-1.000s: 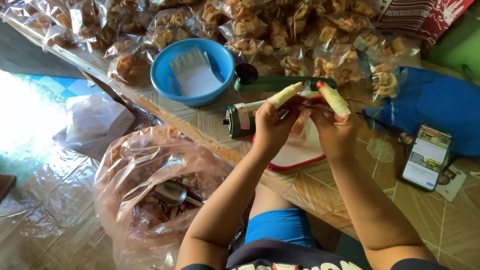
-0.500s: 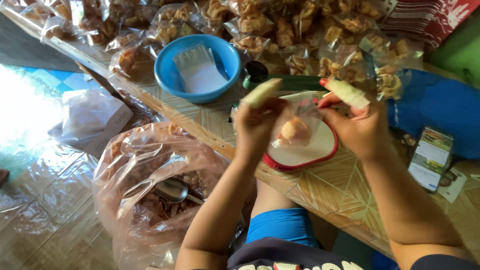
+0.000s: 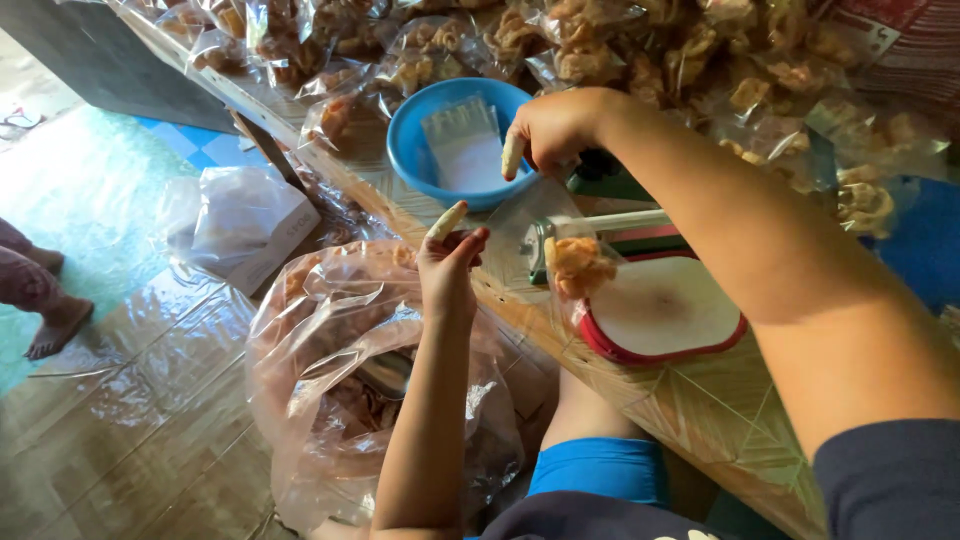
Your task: The person is manually packaging snacks by scooping them from a large bulk container into individual plastic bags and then sealing each bag using a heat sealing machine.
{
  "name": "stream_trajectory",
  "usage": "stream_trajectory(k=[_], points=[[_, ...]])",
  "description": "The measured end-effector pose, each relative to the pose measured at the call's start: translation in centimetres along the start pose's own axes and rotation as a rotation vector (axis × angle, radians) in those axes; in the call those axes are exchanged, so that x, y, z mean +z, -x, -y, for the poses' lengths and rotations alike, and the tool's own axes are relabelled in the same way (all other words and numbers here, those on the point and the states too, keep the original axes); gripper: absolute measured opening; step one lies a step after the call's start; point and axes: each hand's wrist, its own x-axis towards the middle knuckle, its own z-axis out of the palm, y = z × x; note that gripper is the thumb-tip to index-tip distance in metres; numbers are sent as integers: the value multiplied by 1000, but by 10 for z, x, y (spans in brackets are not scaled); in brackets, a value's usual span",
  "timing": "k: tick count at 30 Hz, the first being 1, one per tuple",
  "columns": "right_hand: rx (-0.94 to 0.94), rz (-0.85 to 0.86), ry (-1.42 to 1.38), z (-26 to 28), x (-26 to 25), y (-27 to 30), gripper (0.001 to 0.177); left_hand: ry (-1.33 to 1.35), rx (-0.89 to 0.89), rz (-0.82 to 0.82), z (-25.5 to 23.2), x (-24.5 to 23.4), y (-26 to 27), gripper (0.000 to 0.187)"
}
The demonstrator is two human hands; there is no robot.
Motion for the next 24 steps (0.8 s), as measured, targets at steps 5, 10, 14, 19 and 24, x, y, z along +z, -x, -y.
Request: stream_trajectory(k=[5,10,14,19,24], points=[[40,238,-590,-121,47,-73,40,-389,-146,140,-9,30,-16,51],[351,170,-611,-170,67,-2,25,-576,-149,548,42,60,-56,31],[286,55,-931,-224,100,16,48,-846,-354,715,54,83,-84,25],[377,-82,-601,-191,115,14,28,-656,-307,843,74,71,-100,29],[347,-106,-537,-184,125,14,24,-309,-719,939,108,61,-138,47]])
